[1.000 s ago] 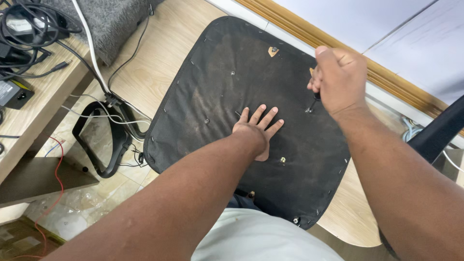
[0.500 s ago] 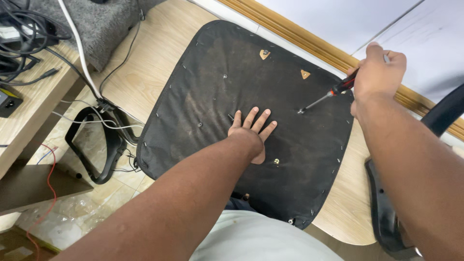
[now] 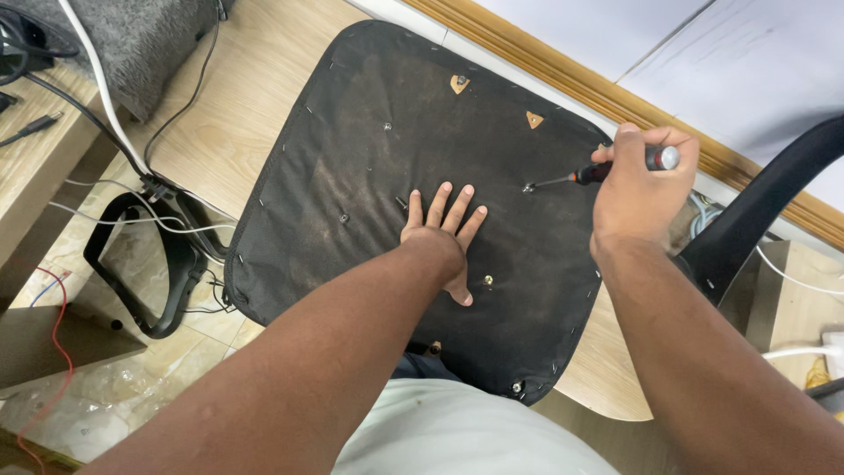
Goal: The person uses a screwdriver to remove screws from the underside of a black chair seat. They loosen and extract several screws one by one, placing them on the seat surface.
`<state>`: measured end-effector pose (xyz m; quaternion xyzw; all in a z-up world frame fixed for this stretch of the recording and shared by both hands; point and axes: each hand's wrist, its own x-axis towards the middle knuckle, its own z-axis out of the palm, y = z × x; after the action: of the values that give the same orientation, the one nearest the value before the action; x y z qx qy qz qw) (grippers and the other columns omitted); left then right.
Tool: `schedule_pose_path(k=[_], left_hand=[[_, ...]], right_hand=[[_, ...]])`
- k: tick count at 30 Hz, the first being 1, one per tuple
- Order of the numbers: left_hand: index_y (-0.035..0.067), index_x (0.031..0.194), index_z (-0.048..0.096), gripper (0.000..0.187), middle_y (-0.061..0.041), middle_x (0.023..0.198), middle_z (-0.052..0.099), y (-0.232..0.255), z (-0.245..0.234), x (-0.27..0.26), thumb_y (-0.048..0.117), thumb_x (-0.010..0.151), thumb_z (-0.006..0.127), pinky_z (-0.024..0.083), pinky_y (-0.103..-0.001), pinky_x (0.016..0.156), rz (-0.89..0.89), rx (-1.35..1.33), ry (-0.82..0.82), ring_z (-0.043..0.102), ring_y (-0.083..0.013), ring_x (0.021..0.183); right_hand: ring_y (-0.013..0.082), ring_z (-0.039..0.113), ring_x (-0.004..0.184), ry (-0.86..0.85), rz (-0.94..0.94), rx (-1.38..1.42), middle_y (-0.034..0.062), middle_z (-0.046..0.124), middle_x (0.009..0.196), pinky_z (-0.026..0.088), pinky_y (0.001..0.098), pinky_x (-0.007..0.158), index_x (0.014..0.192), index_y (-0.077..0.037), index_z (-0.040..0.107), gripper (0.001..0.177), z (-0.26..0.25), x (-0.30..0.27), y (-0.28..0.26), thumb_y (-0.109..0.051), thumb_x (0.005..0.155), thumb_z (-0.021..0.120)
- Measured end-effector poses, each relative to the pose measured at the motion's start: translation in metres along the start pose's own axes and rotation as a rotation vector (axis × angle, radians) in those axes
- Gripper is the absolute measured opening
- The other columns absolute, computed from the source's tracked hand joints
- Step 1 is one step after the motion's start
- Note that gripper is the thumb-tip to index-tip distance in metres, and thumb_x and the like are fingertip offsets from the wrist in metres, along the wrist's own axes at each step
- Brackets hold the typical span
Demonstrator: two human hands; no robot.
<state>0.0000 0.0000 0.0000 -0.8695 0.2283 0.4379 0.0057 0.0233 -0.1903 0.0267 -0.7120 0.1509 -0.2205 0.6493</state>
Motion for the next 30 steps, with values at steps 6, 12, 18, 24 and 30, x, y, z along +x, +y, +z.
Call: schedule_pose_path(k=[6,12,18,24,30], left_hand=[[0.027,0.163,-0.018,0.131,-0.009,0.167,-0.036,-0.002,0.001,0.002,0.063,0.081,0.077,-0.012,-0.067,0.122,0.012,0.01,-0.014,-0.038,-0.0368,0.15],[0.029,0.163,-0.018,0.126,-0.007,0.168,-0.035,-0.003,0.001,0.001,0.058,0.084,0.076,-0.01,-0.065,0.123,0.005,0.025,-0.02,-0.035,-0.0347,0.152],[0.03,0.164,-0.016,0.119,-0.005,0.169,-0.032,-0.007,0.004,0.002,0.054,0.088,0.073,-0.007,-0.063,0.125,0.023,0.047,-0.006,-0.031,-0.033,0.154],[0.034,0.164,-0.012,0.109,-0.002,0.17,-0.03,-0.014,0.005,0.0,0.046,0.091,0.068,-0.007,-0.062,0.125,0.007,0.017,0.004,-0.029,-0.0297,0.155],[0.032,0.164,-0.012,0.106,-0.003,0.17,-0.03,-0.011,0.011,-0.002,0.036,0.092,0.065,-0.008,-0.064,0.124,-0.014,-0.025,0.026,-0.03,-0.0307,0.155]], right_hand=[[0.0091,0.062,0.098,-0.084,-0.194,-0.337,0.0041,0.057,0.105,0.056,0.0264,0.088,0.128,-0.01,0.03,0.039,-0.002,-0.015,0.006,-0.002,0.102,0.058],[0.0134,0.065,0.097,-0.226,-0.142,-0.345,0.0066,0.061,0.111,0.059,0.0286,0.085,0.125,-0.006,0.04,0.028,-0.006,-0.011,0.019,-0.005,0.109,0.062],[0.0109,0.064,0.094,-0.331,0.068,-0.369,0.0049,0.062,0.111,0.062,0.0277,0.076,0.12,-0.007,0.048,0.024,-0.005,-0.005,0.002,-0.003,0.101,0.062],[0.0101,0.066,0.08,-0.365,0.15,-0.658,0.0059,0.07,0.099,0.056,0.0277,0.065,0.105,-0.004,0.06,0.022,-0.001,0.02,-0.036,-0.015,0.093,0.075],[0.0135,0.063,0.07,-0.358,0.206,-0.687,0.0056,0.07,0.09,0.049,0.0276,0.059,0.101,-0.006,0.064,0.019,-0.004,0.009,-0.038,-0.021,0.098,0.076]])
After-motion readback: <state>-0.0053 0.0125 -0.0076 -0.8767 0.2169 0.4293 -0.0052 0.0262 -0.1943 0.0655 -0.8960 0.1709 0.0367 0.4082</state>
